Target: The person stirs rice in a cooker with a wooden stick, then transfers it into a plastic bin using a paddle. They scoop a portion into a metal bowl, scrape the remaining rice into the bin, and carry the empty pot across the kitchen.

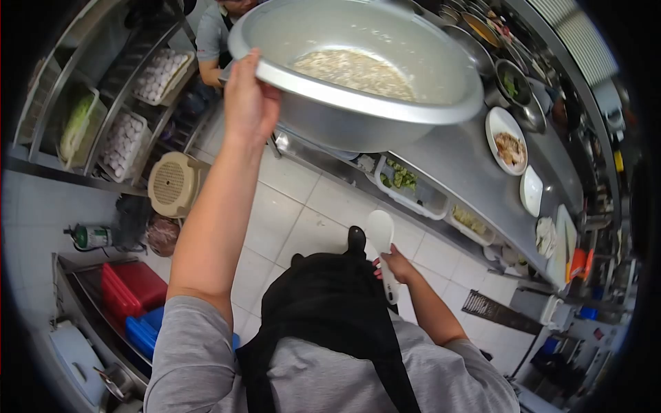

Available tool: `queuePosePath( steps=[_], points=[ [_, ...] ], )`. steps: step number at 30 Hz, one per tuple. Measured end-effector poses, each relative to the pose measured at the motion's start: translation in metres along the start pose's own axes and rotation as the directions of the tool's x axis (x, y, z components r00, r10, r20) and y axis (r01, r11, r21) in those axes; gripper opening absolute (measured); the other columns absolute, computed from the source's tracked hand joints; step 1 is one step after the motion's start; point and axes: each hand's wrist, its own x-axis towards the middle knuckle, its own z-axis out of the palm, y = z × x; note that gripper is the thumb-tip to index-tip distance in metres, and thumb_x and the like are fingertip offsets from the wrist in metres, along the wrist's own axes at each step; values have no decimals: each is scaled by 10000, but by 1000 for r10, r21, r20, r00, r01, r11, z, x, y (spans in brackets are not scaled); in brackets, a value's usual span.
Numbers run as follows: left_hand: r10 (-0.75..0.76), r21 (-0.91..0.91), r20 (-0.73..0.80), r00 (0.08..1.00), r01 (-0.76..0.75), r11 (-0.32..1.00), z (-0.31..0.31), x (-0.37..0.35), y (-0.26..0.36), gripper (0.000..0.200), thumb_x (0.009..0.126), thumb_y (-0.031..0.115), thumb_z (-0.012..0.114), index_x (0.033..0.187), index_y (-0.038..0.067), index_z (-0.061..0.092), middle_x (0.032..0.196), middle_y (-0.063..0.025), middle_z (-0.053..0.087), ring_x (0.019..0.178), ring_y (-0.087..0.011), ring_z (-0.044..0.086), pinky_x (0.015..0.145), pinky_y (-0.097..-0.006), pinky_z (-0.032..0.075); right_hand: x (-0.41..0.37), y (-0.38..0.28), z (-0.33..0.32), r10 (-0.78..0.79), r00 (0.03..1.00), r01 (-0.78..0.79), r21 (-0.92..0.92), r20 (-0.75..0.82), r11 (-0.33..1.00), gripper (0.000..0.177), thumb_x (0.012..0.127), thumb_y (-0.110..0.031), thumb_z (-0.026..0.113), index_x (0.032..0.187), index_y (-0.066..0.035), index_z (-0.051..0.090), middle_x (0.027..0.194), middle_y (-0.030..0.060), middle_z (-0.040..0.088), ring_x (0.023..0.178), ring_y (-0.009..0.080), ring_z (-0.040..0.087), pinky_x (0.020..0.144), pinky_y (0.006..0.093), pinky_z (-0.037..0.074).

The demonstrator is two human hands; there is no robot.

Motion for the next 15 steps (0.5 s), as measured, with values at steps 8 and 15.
queuePosePath(
  steps=[8,15],
  points=[
    [-194,135,180,964,171,976,-71,-23,-61,403,1002,399,454,1250,82,442,997,-55,606,931,-149,605,820,-282,482,97,-61,28,-308,944,204,-533,-113,821,377,890,-49,438,1231,-61,277,761,109,525,568,198,565,493,370,506],
    [-477,-345,-515,713,337,876,-275,-149,-349,384,1006,376,388,1231,112,553,1195,-18,586,1048,-153,564,930,-298,400,220,-78,11,-779,627,325,-902,-21,286,774,893,22,406,1480,-64,-90,1063,213,507,616,213,578,542,334,535]
  ],
)
